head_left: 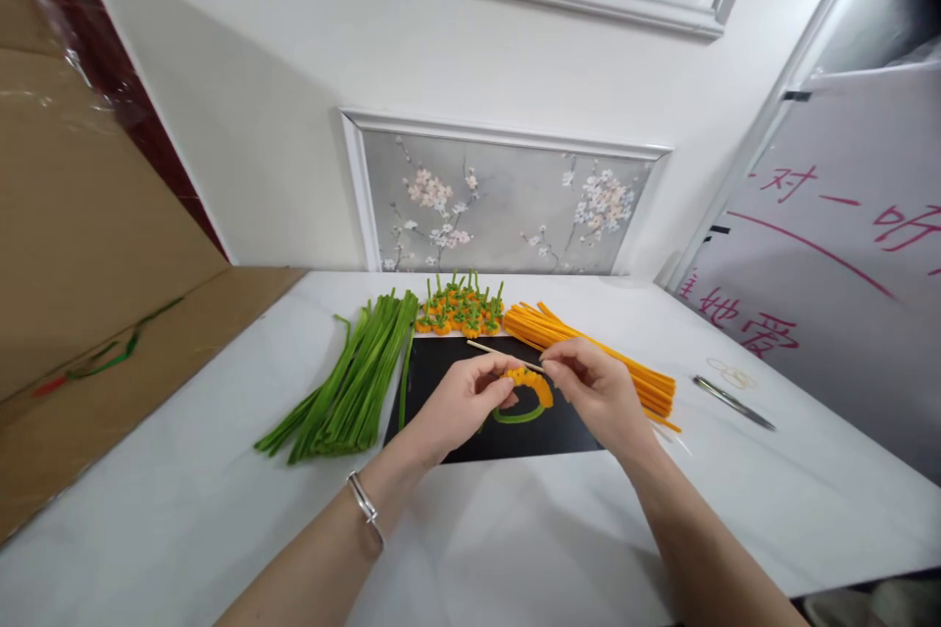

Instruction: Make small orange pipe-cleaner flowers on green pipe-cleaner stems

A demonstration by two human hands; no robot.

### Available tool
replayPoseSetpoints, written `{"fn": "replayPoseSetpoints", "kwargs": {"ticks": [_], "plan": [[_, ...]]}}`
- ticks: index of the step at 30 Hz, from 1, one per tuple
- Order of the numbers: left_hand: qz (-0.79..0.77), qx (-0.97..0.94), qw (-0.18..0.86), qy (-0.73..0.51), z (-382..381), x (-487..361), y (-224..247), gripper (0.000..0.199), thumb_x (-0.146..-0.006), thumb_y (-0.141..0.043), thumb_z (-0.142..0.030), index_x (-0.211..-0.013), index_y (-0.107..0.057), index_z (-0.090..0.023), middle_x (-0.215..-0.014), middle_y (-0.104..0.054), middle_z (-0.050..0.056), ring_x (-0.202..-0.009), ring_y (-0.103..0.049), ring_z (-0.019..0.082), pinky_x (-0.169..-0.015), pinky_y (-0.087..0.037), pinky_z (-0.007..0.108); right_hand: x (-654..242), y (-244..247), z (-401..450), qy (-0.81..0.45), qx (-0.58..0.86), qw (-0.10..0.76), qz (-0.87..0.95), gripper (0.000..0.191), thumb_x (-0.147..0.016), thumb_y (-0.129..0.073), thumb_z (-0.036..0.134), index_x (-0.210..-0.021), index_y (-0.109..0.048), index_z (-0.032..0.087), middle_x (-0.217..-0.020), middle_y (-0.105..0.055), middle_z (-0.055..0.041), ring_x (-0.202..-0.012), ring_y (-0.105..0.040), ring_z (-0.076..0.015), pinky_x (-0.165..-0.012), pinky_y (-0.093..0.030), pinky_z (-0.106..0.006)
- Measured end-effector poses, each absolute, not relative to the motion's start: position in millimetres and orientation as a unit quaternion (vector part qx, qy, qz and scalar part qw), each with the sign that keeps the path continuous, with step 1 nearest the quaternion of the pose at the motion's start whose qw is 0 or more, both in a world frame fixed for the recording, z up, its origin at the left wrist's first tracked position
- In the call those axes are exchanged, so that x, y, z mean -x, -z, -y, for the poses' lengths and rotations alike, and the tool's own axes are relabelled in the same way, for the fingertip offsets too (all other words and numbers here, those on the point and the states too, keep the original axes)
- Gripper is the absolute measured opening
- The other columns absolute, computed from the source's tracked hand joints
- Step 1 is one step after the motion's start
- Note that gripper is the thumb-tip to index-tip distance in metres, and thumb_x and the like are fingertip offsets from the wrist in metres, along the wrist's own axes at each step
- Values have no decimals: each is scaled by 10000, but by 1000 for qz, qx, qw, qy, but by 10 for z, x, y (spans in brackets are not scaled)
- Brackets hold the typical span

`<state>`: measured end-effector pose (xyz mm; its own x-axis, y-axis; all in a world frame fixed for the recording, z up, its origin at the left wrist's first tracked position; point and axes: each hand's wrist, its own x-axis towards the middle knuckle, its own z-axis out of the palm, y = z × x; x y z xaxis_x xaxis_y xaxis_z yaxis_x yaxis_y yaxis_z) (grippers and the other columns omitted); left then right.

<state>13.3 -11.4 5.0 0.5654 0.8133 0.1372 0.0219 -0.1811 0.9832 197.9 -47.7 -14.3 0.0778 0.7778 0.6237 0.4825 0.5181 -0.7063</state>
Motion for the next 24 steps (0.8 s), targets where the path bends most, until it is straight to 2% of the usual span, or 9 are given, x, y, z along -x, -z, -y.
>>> {"fn": "replayPoseSetpoints", "kwargs": {"ticks": [3,8,17,24], "plan": [[-306,-693,561,-332,127,-144,-51,258,-845,-593,-288,-1032,-688,-138,-824,-661,36,-718,-585,130,-730,-482,270,-2000,166,447,-225,479,527,665,109,-842,-629,305,-828,-650,198,-713,-615,-6,-591,-556,-133,-539,-460,-252],[-294,-712,549,-325,132,-169,-26,264,-854,-571,-298,-1035,-692,-150,-921,-678,52,-799,-611,158,-778,-496,291,-1987,207,421,-251,514,492,656,128,-824,-634,321,-780,-638,201,-654,-595,8,-549,-544,-129,-515,-450,-250],[-329,-788,390,-345,127,-179,62,136,-803,-593,-198,-889,-691,-161,-805,-677,11,-719,-572,140,-672,-436,235,-1899,173,464,-290,505,471,662,124,-862,-542,246,-748,-533,199,-577,-532,51,-469,-542,-96,-465,-419,-208],[-323,-766,443,-336,61,-118,21,69,-763,-623,-191,-792,-648,-134,-716,-612,-5,-641,-523,109,-602,-393,221,-1869,205,464,-270,494,483,671,109,-871,-500,208,-764,-485,209,-619,-538,47,-498,-570,-102,-497,-457,-217]]}}
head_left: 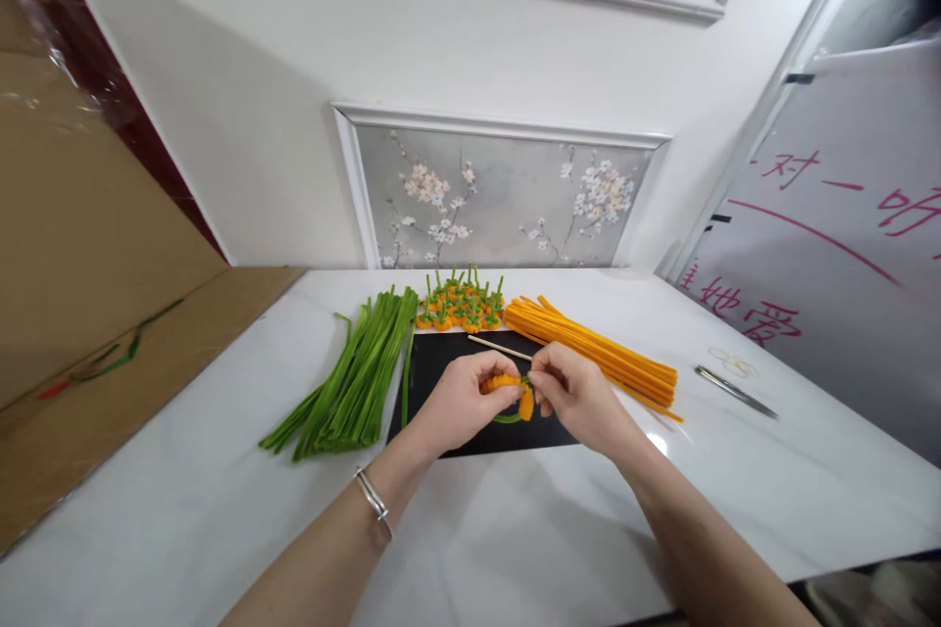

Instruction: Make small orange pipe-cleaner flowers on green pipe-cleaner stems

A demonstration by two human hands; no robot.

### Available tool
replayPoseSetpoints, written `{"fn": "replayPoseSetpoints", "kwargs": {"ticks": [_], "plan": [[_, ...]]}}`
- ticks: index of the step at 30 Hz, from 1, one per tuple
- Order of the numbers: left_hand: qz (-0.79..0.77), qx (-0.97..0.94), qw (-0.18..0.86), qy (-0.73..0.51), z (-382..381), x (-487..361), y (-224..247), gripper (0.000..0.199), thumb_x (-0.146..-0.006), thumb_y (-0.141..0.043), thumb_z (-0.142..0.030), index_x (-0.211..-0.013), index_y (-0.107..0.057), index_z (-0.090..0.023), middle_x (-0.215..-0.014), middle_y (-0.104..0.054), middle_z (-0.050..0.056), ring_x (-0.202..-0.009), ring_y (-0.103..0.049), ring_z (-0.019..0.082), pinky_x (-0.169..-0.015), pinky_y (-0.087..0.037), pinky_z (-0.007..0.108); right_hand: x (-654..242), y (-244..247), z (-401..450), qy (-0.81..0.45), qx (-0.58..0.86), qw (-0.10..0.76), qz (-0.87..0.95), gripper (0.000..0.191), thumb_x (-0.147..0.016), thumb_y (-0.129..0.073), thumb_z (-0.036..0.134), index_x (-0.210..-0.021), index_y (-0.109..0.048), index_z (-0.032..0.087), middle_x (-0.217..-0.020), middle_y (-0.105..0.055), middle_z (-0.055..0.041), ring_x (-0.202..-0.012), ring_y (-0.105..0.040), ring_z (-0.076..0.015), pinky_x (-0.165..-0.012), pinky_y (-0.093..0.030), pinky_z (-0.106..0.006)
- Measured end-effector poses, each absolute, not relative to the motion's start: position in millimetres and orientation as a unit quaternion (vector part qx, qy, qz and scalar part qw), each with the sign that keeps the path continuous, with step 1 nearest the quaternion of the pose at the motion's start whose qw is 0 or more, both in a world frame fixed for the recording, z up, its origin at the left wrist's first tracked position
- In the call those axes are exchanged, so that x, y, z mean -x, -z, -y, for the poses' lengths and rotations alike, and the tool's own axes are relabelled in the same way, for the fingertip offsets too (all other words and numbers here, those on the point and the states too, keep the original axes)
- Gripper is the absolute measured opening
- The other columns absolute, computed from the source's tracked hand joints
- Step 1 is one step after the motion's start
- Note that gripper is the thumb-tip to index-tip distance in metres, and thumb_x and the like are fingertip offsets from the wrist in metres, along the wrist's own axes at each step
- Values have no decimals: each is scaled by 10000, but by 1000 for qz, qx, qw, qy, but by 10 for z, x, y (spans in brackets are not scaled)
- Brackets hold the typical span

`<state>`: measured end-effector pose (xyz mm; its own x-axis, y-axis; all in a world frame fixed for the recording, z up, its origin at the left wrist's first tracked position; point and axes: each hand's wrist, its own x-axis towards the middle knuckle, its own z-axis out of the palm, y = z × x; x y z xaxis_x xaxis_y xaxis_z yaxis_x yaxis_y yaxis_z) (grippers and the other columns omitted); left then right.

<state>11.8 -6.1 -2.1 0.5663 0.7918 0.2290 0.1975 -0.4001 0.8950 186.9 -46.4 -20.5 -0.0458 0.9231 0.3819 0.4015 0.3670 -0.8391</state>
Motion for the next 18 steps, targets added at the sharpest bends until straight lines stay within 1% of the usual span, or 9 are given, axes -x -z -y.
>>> {"fn": "replayPoseSetpoints", "kwargs": {"ticks": [2,5,8,10,12,13,14,16,18], "plan": [[-328,-749,469,-333,39,-93,2,81,-751,-648,-202,-787,-640,-129,-694,-610,-4,-627,-531,108,-597,-398,223,-1925,211,447,-261,501,486,667,102,-875,-501,231,-777,-487,210,-625,-550,42,-501,-578,-109,-502,-463,-226],[-329,-709,531,-329,7,-52,-13,134,-749,-683,-238,-797,-629,-125,-678,-637,15,-629,-573,121,-615,-438,242,-2045,215,413,-251,524,488,652,126,-879,-509,277,-775,-485,211,-619,-571,35,-512,-593,-121,-523,-476,-241],[-319,-662,588,-339,-27,-20,3,207,-741,-718,-286,-824,-634,-117,-678,-653,29,-606,-575,114,-615,-456,253,-2122,219,389,-243,538,470,656,142,-883,-508,310,-784,-497,209,-650,-597,16,-563,-612,-137,-555,-495,-255],[-318,-650,600,-342,-44,-13,23,233,-731,-733,-304,-835,-653,-111,-665,-652,28,-581,-559,104,-601,-450,249,-2108,216,392,-228,528,456,679,126,-893,-494,319,-855,-536,206,-700,-615,0,-612,-617,-146,-584,-505,-263],[-319,-659,595,-333,-49,-20,39,230,-738,-724,-306,-846,-673,-110,-650,-648,21,-566,-545,98,-590,-444,246,-2050,205,411,-206,512,439,709,158,-913,-468,319,-931,-578,207,-734,-623,-8,-634,-605,-144,-598,-498,-260],[-317,-666,591,-327,-47,-28,43,227,-749,-713,-303,-865,-679,-111,-651,-648,17,-565,-542,96,-587,-442,244,-2015,199,425,-200,507,426,722,177,-922,-457,317,-939,-596,208,-728,-621,-5,-625,-596,-140,-591,-485,-252],[-315,-671,589,-322,-42,-37,44,231,-759,-700,-295,-900,-681,-114,-660,-650,14,-570,-543,96,-588,-443,242,-1981,193,438,-201,505,411,732,190,-929,-450,314,-916,-608,210,-697,-612,3,-601,-582,-134,-572,-467,-243],[-315,-674,585,-322,-24,-58,40,265,-773,-678,-277,-986,-660,-119,-692,-656,10,-582,-548,97,-598,-452,243,-1932,190,457,-215,505,390,739,220,-933,-448,301,-807,-603,209,-604,-571,25,-539,-543,-121,-526,-423,-228],[-317,-679,576,-327,4,-76,32,325,-788,-658,-277,-1074,-620,-127,-783,-676,30,-632,-575,109,-638,-473,259,-1915,200,459,-230,506,385,737,246,-928,-456,290,-728,-574,207,-544,-531,40,-497,-504,-111,-501,-393,-222]]}}
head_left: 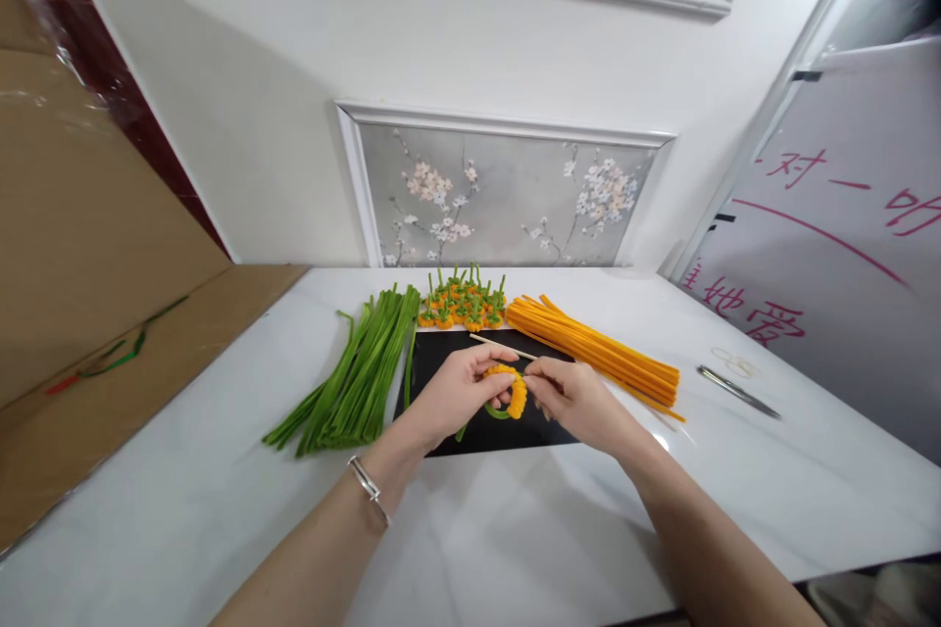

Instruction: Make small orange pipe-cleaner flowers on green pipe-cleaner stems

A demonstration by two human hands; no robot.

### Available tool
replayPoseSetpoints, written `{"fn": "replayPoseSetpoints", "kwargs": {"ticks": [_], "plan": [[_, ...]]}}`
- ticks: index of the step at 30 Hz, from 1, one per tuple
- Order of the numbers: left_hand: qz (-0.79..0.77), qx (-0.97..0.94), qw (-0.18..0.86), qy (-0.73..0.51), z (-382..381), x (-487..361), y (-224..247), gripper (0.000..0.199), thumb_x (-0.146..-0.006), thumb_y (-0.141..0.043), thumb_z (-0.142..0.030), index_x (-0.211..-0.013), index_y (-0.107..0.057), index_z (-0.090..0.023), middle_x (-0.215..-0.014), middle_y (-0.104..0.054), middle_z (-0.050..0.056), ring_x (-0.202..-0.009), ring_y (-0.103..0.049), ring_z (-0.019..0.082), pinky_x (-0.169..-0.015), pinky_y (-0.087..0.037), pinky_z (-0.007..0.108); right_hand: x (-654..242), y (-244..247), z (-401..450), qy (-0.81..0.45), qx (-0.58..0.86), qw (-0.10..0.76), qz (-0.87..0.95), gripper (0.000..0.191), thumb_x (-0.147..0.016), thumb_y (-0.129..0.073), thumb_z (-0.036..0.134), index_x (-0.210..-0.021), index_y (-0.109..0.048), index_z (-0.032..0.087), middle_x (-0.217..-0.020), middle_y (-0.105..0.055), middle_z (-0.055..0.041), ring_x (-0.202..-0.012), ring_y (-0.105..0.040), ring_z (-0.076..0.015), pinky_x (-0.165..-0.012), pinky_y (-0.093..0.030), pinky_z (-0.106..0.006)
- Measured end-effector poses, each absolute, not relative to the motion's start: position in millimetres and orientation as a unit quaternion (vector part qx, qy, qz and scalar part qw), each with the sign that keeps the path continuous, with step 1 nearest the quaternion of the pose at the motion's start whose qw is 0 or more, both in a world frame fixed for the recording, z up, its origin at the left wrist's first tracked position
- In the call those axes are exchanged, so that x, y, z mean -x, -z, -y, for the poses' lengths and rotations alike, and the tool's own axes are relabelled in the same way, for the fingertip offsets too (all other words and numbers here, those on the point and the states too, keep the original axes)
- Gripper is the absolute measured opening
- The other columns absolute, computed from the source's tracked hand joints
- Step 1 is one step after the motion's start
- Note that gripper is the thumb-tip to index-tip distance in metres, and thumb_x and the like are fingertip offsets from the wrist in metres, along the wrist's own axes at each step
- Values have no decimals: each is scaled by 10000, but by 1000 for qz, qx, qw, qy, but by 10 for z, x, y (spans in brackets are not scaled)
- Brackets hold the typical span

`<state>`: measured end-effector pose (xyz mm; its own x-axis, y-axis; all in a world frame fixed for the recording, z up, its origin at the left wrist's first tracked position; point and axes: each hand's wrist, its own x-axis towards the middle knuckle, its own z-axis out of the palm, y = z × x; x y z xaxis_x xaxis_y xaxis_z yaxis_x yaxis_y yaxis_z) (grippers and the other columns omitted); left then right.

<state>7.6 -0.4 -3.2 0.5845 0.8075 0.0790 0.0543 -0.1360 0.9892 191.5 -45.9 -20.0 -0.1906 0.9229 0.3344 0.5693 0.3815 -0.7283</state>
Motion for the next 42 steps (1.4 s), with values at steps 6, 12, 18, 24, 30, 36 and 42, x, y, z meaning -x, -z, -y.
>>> {"fn": "replayPoseSetpoints", "kwargs": {"ticks": [6,12,18,24,30,36,42], "plan": [[-327,-804,359,-343,104,-113,56,765,-574,-857,-326,-1262,-537,-227,-1276,-562,98,-1071,-571,255,-930,-461,374,-1908,238,431,-205,526,457,687,256,-926,-455,332,-752,-587,197,-532,-508,35,-472,-445,-111,-456,-360,-224],[-268,-857,264,-353,126,-137,53,287,-823,-608,-190,-1108,-630,-204,-1110,-629,94,-1023,-594,222,-928,-463,352,-1868,219,465,-144,509,427,733,246,-915,-460,283,-730,-600,203,-600,-558,18,-514,-469,-118,-498,-367,-228],[-252,-760,508,-318,100,-63,-1,600,-712,-769,-327,-1255,-535,-223,-1132,-620,82,-1033,-599,232,-898,-499,372,-1907,255,449,-76,523,414,741,223,-936,-445,275,-840,-638,217,-653,-630,1,-534,-548,-134,-545,-396,-236],[-260,-511,782,-244,30,-28,8,477,-849,-519,-632,-1040,-583,-199,-899,-670,66,-800,-702,205,-735,-581,376,-1891,308,444,45,515,376,769,251,-966,-414,261,-860,-635,206,-717,-681,-25,-591,-608,-146,-575,-392,-245],[-342,-530,749,-205,64,-110,108,417,-770,-682,-558,-819,-579,-157,-632,-625,4,-593,-682,158,-585,-575,281,-1862,311,459,147,457,320,817,321,-973,-432,225,-709,-612,193,-611,-642,-6,-552,-574,-129,-575,-342,-255],[-299,-577,743,-162,32,-68,113,378,-755,-712,-480,-750,-627,-112,-626,-603,9,-480,-605,102,-517,-522,229,-1916,316,428,191,450,331,807,291,-978,-456,237,-749,-627,185,-620,-642,-1,-547,-568,-123,-582,-333,-252],[-319,-581,736,-140,13,-18,102,261,-798,-636,-328,-977,-657,-139,-627,-583,-17,-497,-572,97,-586,-558,282,-2073,350,384,198,500,350,767,271,-978,-485,310,-799,-652,195,-664,-682,-8,-578,-610,-130,-583,-352,-242]]}}
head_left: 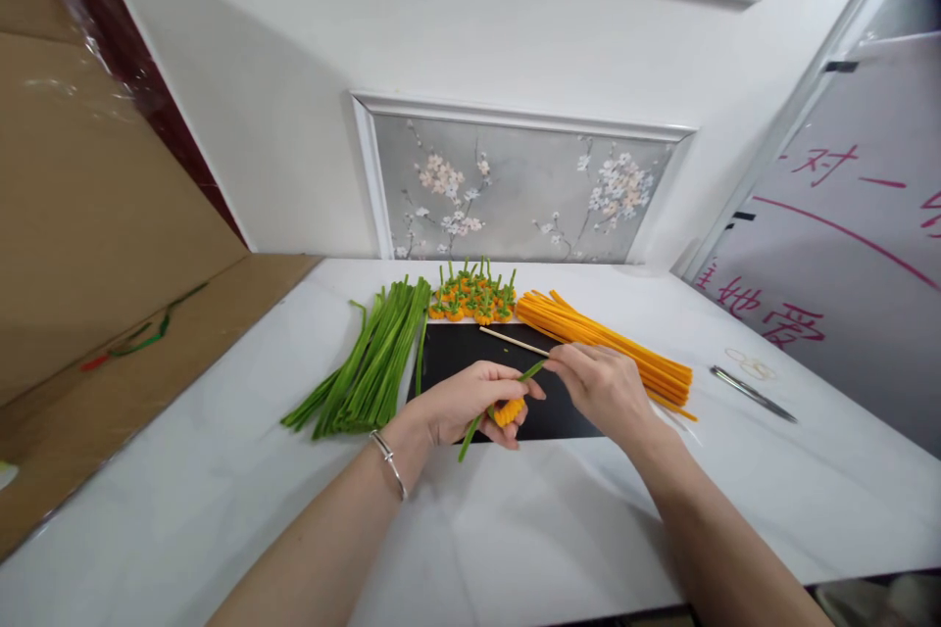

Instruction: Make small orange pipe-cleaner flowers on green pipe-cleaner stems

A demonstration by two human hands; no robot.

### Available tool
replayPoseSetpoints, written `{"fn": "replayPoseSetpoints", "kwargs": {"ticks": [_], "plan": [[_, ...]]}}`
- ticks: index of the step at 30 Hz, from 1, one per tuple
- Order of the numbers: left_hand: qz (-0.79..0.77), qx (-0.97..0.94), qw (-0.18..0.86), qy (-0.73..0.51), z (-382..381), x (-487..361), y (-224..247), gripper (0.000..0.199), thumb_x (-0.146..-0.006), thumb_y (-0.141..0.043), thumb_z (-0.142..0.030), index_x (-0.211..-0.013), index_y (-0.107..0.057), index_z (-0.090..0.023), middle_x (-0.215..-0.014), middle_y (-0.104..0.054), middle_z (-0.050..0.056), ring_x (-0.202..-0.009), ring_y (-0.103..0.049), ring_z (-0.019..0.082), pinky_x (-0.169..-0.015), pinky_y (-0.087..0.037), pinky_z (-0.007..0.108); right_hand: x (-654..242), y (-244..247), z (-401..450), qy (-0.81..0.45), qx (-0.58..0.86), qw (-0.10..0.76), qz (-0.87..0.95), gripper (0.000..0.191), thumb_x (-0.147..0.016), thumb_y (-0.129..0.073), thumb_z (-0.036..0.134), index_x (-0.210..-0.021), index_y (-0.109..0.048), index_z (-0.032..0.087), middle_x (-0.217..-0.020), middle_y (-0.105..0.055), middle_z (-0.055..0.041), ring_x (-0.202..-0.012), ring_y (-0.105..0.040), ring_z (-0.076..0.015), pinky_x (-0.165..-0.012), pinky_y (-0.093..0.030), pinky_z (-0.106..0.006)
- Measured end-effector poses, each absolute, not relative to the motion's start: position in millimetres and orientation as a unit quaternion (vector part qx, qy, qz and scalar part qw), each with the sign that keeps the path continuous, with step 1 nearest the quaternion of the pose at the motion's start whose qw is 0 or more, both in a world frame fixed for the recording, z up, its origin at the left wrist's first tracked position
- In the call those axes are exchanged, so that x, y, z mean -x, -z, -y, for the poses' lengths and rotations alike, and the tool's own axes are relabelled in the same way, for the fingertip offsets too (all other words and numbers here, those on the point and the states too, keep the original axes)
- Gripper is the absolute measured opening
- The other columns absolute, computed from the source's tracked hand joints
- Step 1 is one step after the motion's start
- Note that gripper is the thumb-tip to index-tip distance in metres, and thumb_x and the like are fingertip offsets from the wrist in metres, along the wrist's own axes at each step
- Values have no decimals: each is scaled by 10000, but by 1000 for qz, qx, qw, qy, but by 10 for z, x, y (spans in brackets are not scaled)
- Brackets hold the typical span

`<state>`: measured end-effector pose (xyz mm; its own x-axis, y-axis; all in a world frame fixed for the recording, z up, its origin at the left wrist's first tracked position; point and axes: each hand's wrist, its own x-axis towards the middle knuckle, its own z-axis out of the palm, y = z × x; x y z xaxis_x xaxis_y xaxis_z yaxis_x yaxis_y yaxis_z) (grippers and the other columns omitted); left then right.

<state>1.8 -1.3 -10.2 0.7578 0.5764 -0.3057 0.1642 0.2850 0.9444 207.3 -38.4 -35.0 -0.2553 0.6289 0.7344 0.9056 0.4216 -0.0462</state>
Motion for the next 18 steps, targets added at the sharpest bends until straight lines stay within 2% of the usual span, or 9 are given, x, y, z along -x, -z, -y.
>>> {"fn": "replayPoseSetpoints", "kwargs": {"ticks": [4,6,8,10,12,13,15,16,18], "plan": [[-310,-576,740,-158,17,-8,94,256,-821,-584,-282,-1040,-625,-154,-655,-527,-30,-471,-485,67,-518,-498,239,-2200,369,364,194,537,348,744,255,-971,-489,355,-840,-659,215,-716,-709,-6,-585,-628,-154,-562,-367,-258],[-305,-567,745,-172,14,5,67,255,-833,-586,-284,-1052,-609,-155,-672,-495,-35,-445,-372,33,-434,-365,171,-2254,373,358,182,545,349,740,244,-968,-490,360,-855,-659,226,-731,-714,-4,-598,-636,-164,-564,-383,-265],[-306,-564,742,-193,11,29,15,279,-848,-596,-300,-1084,-592,-152,-704,-481,-29,-458,-298,20,-407,-224,151,-2300,363,356,171,558,350,733,230,-961,-498,357,-854,-659,232,-729,-715,0,-587,-635,-170,-556,-393,-274],[-301,-577,728,-218,15,61,-56,327,-864,-593,-305,-1157,-558,-163,-767,-503,-8,-494,-302,25,-422,-179,161,-2327,331,363,164,570,347,726,223,-957,-500,345,-847,-661,237,-718,-710,4,-570,-625,-173,-548,-404,-283],[-297,-606,702,-225,31,91,-131,388,-868,-589,-273,-1239,-509,-197,-839,-533,9,-528,-334,35,-439,-193,171,-2317,274,384,172,559,350,732,200,-953,-503,338,-911,-669,235,-833,-725,-25,-692,-654,-197,-615,-448,-301],[-297,-627,686,-221,43,101,-164,411,-865,-585,-255,-1264,-494,-209,-874,-549,15,-544,-353,41,-448,-216,174,-2292,239,400,183,543,358,737,197,-947,-512,344,-984,-667,228,-951,-722,-54,-824,-663,-222,-690,-470,-324],[-307,-670,642,-212,73,110,-215,465,-846,-591,-220,-1296,-473,-222,-949,-575,27,-619,-433,62,-500,-306,182,-2207,171,441,214,500,382,747,295,-924,-551,372,-1155,-623,203,-1209,-645,-116,-1111,-585,-281,-868,-453,-400],[-307,-690,621,-208,89,107,-231,507,-823,-610,-201,-1308,-464,-219,-972,-586,31,-683,-484,82,-547,-360,196,-2151,145,461,220,478,390,756,337,-916,-568,375,-1200,-602,197,-1253,-620,-124,-1173,-548,-291,-926,-426,-427],[-294,-721,592,-205,114,93,-245,585,-780,-637,-165,-1331,-446,-212,-1003,-605,36,-834,-551,129,-684,-438,241,-2037,118,492,206,439,384,785,290,-923,-570,329,-1183,-613,208,-1169,-665,-98,-1102,-591,-258,-946,-406,-421]]}}
